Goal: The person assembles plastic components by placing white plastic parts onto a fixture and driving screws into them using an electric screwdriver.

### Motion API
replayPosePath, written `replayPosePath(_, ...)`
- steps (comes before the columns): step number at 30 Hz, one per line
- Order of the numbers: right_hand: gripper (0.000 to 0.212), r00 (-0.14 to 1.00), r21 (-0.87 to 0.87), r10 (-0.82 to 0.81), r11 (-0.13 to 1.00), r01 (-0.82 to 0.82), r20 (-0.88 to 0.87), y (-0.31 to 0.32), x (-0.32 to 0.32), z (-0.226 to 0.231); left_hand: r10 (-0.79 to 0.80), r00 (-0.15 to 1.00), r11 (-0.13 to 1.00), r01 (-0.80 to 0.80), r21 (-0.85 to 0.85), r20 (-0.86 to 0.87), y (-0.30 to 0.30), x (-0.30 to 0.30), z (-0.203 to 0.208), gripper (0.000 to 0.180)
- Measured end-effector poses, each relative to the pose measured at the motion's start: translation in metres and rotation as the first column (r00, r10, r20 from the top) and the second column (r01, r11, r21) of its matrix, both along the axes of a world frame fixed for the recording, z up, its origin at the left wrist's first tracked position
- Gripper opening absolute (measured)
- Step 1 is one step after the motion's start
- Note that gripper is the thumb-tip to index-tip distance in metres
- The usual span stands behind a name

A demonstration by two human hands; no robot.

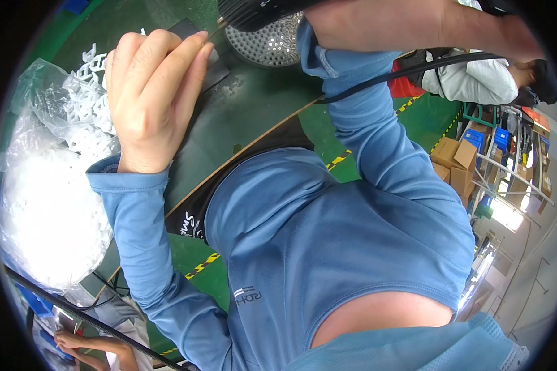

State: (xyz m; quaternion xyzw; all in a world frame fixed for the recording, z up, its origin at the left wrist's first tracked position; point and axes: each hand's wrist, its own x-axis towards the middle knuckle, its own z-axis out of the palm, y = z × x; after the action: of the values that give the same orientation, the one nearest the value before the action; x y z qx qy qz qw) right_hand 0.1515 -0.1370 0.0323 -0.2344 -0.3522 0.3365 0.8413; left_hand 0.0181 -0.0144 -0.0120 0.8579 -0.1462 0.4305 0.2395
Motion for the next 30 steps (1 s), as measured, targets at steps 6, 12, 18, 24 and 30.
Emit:
replayPosePath(6, 0.063, 0.999, 0.012, 0.035, 0.999, -0.035, -0.011, 0.001, -0.002, 0.000, 0.010, 0.999, 1.000, -0.010, -0.004, -0.054, -0.002, -0.004, 0.003, 0.033)
replayPosePath(12, 0.063, 0.999, 0.011, 0.045, 0.999, -0.045, -0.017, -0.003, -0.002, -0.005, 0.117, 0.969, 0.989, -0.134, -0.062, -0.219, -0.008, -0.006, 0.005, 0.058)
replayPosePath(18, 0.063, 0.998, 0.011, 0.057, 0.998, -0.057, -0.031, -0.007, -0.003, -0.007, 0.093, 0.953, 0.989, -0.121, -0.082, -0.288, -0.004, -0.005, -0.005, 0.038)
replayPosePath(24, 0.064, 0.997, 0.009, 0.070, 0.998, -0.070, -0.040, -0.010, -0.003, -0.008, 0.080, 0.935, 0.986, -0.126, -0.113, -0.347, -0.007, -0.004, -0.005, 0.028)
replayPosePath(30, 0.064, 0.992, 0.017, 0.113, 0.993, -0.113, -0.050, -0.007, -0.005, -0.006, 0.085, 0.936, 0.989, -0.121, -0.084, -0.342, -0.006, -0.004, -0.003, 0.028)
